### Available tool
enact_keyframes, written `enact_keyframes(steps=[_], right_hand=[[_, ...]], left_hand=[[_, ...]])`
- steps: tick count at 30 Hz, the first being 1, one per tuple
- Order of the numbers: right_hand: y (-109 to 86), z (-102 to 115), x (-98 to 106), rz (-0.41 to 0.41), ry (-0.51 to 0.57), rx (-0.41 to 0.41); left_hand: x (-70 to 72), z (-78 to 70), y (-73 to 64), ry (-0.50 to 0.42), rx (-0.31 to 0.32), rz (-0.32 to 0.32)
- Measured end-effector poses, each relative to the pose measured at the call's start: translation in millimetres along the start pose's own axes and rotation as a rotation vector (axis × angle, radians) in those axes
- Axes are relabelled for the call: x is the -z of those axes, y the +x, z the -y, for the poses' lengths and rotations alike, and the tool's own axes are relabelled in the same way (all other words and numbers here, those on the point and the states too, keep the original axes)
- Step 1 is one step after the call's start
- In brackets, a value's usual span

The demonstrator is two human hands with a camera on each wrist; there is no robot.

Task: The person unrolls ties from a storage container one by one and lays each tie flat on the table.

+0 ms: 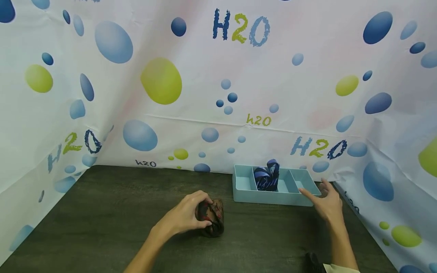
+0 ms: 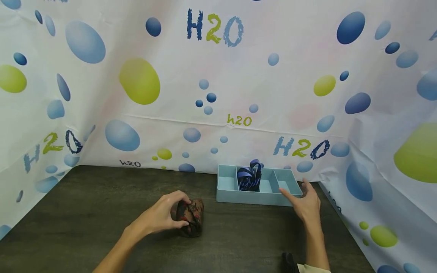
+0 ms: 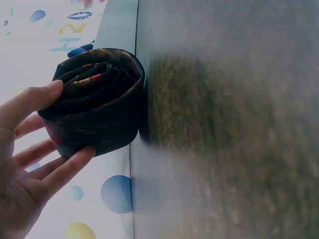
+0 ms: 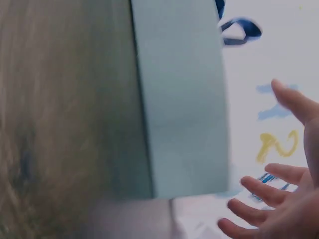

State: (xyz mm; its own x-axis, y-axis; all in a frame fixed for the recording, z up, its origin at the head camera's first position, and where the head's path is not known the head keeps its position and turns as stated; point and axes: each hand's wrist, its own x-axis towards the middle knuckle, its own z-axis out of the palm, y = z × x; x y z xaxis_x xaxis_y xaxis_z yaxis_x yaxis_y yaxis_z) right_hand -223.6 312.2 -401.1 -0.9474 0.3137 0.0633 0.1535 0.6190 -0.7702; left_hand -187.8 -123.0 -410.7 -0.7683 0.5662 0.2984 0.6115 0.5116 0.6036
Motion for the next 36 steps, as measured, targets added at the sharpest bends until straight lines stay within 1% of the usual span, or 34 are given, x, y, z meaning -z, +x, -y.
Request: enact_keyframes(steps=[1, 3, 5, 6, 8, 10, 11, 13, 15, 17, 19, 22, 25, 28, 32, 36], right_hand=[[-3.7, 6, -1, -0.045, 0.000, 0.034], [-11.7, 20, -4, -0.126, 0.000, 0.144], [-19.6, 35, -12, -0.170, 0.008, 0.295], [-24.1, 43, -17, -0.171, 0.008, 0.377], [-32.5, 58, -32, -0.123, 0.026, 0.548], [-43.0, 72, -49, -0.010, 0.049, 0.677], [-48.8, 79, -59, 0.060, 0.057, 0.727], [-60.5, 90, -78, 0.199, 0.053, 0.793], [-71.5, 99, -97, 0.310, 0.020, 0.828], [-79.7, 105, -113, 0.391, -0.012, 0.846], [-85.0, 110, -125, 0.452, -0.028, 0.848], [-88.8, 115, -138, 0.509, -0.042, 0.827], [-89.7, 117, -145, 0.535, -0.056, 0.806], [-89.5, 118, -148, 0.534, -0.067, 0.800], [-88.3, 118, -148, 0.530, -0.049, 0.821], [-87.8, 118, -150, 0.544, -0.006, 0.843]], left_hand=[[0.5, -0.7, 0.0, 0.007, -0.001, 0.001], [1.1, -1.3, -0.3, 0.018, -0.002, 0.001], [1.5, -1.5, -0.7, 0.026, -0.003, 0.001], [1.5, -1.6, -0.7, 0.027, -0.001, 0.000], [1.2, -2.2, -0.5, 0.028, 0.003, 0.000], [0.5, -2.7, -0.4, 0.028, 0.007, 0.002], [0.2, -3.1, -0.4, 0.029, 0.012, 0.004], [-0.3, -3.9, -0.5, 0.030, 0.022, 0.011], [-0.9, -4.6, -0.7, 0.035, 0.030, 0.016], [-1.2, -5.3, -0.5, 0.042, 0.035, 0.018], [-1.5, -5.2, -0.2, 0.045, 0.032, 0.016], [-1.1, -5.6, 0.3, 0.045, 0.024, 0.015], [-0.7, -6.1, 0.6, 0.039, 0.020, 0.021], [0.2, -6.9, 0.8, 0.036, 0.016, 0.026], [0.7, -8.2, 1.0, 0.024, 0.012, 0.028], [0.4, -8.0, 0.5, 0.016, 0.014, 0.033]])
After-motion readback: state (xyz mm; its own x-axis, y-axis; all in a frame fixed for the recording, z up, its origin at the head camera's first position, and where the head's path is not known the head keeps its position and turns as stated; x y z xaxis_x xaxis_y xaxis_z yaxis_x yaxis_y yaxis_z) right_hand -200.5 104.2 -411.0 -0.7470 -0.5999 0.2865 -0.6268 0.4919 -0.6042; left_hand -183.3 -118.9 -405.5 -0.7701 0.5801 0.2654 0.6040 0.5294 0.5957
